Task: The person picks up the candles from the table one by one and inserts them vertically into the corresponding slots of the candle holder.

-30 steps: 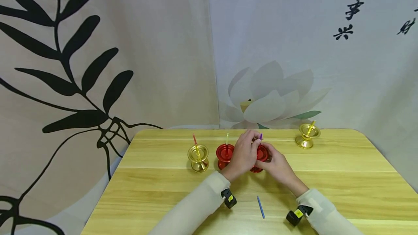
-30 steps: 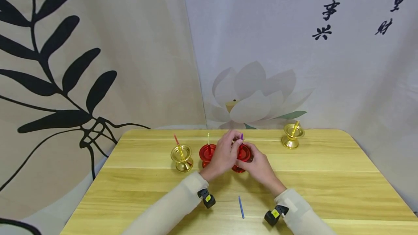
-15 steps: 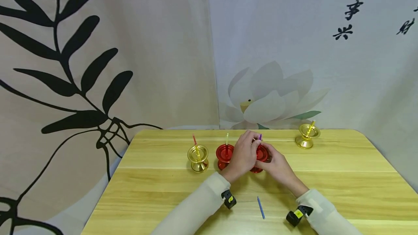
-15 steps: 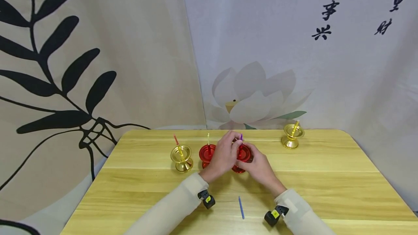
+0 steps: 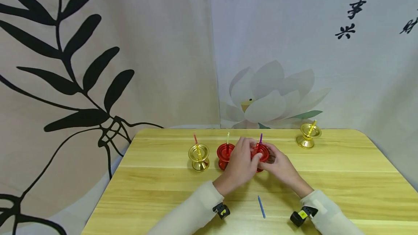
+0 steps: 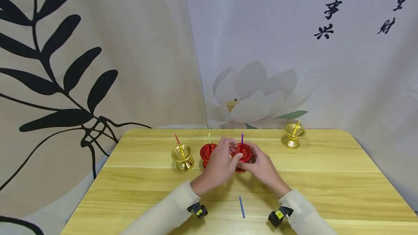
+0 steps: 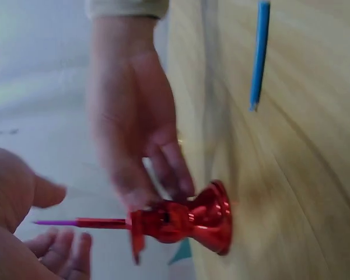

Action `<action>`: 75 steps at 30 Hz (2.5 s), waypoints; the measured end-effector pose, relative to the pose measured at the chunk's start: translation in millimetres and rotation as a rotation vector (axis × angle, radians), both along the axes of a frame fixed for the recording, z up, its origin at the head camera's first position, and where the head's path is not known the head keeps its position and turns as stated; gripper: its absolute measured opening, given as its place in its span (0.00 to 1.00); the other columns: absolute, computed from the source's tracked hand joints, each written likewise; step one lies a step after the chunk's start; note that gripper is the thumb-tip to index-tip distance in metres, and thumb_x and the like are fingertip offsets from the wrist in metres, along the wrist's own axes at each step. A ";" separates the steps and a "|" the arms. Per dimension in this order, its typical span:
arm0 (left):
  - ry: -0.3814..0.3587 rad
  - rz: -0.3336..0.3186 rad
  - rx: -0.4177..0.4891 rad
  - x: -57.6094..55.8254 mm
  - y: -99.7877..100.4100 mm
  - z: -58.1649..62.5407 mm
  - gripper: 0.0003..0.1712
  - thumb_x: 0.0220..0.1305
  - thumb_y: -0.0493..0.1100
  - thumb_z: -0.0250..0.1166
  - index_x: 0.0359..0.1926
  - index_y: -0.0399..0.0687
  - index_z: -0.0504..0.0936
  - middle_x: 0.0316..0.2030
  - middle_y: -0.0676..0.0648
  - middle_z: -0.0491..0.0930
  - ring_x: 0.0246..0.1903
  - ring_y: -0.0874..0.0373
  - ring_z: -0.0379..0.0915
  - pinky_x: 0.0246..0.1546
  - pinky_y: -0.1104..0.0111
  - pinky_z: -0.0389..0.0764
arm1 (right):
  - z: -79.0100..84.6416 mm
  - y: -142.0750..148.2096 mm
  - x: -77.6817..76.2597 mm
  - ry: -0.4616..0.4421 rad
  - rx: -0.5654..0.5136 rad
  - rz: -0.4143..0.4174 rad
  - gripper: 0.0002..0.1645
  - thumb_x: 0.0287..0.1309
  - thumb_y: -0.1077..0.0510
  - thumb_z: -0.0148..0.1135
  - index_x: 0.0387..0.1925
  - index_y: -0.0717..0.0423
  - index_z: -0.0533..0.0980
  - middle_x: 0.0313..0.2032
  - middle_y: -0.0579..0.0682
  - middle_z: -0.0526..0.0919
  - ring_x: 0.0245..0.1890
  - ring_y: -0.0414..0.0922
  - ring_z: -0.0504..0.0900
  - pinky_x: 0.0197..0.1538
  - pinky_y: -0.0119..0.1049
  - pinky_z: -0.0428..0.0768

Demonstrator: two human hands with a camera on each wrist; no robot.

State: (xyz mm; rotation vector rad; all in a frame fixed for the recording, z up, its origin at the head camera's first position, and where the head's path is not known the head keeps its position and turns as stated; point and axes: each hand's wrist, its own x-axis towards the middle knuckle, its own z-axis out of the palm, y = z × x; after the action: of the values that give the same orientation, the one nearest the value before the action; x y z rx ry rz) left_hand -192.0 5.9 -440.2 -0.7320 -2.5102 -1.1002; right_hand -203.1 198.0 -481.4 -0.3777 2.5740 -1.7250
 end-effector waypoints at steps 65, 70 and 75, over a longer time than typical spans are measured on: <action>-0.183 -0.343 -0.474 42.6 -17.9 -38.6 0.06 0.63 0.38 0.81 0.33 0.54 0.93 0.24 0.65 0.81 0.26 0.78 0.68 0.32 0.81 0.68 | -1.8 145.0 -55.6 -0.103 0.035 -0.314 0.55 0.81 0.47 0.65 0.86 0.71 0.44 0.77 0.79 0.61 0.61 0.42 0.76 0.51 0.17 0.78; -0.193 -0.384 -0.504 42.2 -19.0 -38.5 0.04 0.68 0.36 0.76 0.37 0.51 0.92 0.28 0.63 0.83 0.28 0.76 0.69 0.33 0.82 0.70 | -1.7 141.4 -49.9 -0.107 0.071 -0.315 0.56 0.81 0.46 0.65 0.86 0.71 0.43 0.78 0.78 0.60 0.71 0.64 0.69 0.48 0.16 0.74; -0.158 -0.392 -0.555 42.1 -19.7 -39.1 0.05 0.70 0.37 0.73 0.40 0.52 0.92 0.32 0.63 0.84 0.34 0.74 0.74 0.38 0.79 0.75 | -1.1 137.4 -43.1 -0.119 0.051 -0.293 0.57 0.81 0.47 0.65 0.87 0.69 0.41 0.80 0.77 0.57 0.73 0.65 0.67 0.50 0.19 0.76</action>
State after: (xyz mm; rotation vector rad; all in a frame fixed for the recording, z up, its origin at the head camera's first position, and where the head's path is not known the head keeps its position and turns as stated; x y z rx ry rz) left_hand -149.8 -13.8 -479.3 -1.3776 -2.9199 -0.5635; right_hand -246.2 335.4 -482.5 0.1076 2.6875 -1.6959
